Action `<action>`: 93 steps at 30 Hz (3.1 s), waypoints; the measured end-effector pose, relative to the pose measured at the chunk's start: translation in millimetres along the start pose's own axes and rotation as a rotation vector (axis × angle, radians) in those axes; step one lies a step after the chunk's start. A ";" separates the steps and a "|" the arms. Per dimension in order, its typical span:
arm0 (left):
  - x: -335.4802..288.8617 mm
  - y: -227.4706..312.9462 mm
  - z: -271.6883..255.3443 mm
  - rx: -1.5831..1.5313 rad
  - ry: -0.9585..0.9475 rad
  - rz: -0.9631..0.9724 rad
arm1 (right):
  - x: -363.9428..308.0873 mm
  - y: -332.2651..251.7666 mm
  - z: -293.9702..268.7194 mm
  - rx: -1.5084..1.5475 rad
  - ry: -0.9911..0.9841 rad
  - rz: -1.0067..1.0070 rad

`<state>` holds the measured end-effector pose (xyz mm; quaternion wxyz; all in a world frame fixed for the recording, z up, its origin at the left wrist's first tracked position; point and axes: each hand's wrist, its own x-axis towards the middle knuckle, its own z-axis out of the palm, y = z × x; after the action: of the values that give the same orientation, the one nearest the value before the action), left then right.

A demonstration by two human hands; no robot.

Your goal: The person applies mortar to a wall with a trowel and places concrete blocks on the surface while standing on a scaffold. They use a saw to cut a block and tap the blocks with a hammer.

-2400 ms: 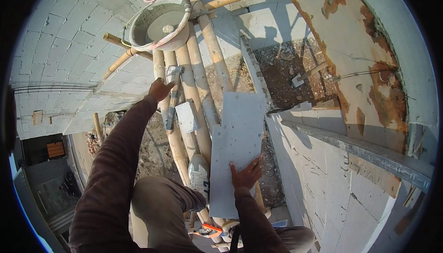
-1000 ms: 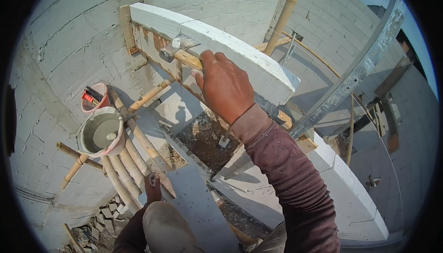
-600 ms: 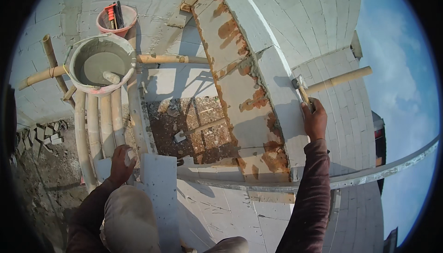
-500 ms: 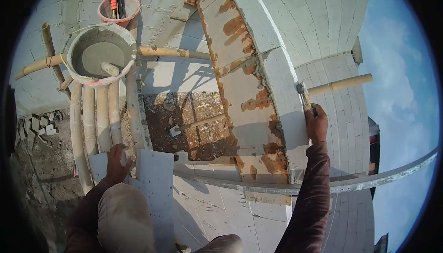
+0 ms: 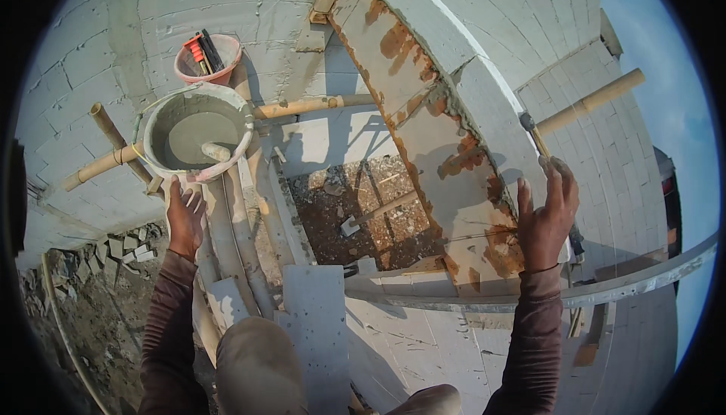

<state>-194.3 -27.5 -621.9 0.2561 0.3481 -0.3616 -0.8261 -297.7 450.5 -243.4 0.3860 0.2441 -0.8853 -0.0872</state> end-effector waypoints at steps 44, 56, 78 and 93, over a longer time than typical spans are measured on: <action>-169.9 -39.0 -173.4 1.277 -0.357 0.449 | -193.0 -254.0 50.3 1.238 -0.521 0.168; -196.7 -17.0 -138.8 0.560 -0.106 -0.282 | -122.2 -395.0 110.9 0.545 -0.855 -0.246; -278.5 55.6 31.9 0.968 -0.839 -0.270 | -303.1 -59.6 -15.9 1.093 -0.497 0.545; -513.0 82.6 322.3 0.424 -2.008 0.488 | -426.8 154.6 -317.6 0.718 -0.463 1.109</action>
<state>-103.8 403.6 -197.9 -0.0676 -0.5401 -0.6048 -0.5813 125.2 808.4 -245.8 0.0702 -0.1562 -0.9128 0.3709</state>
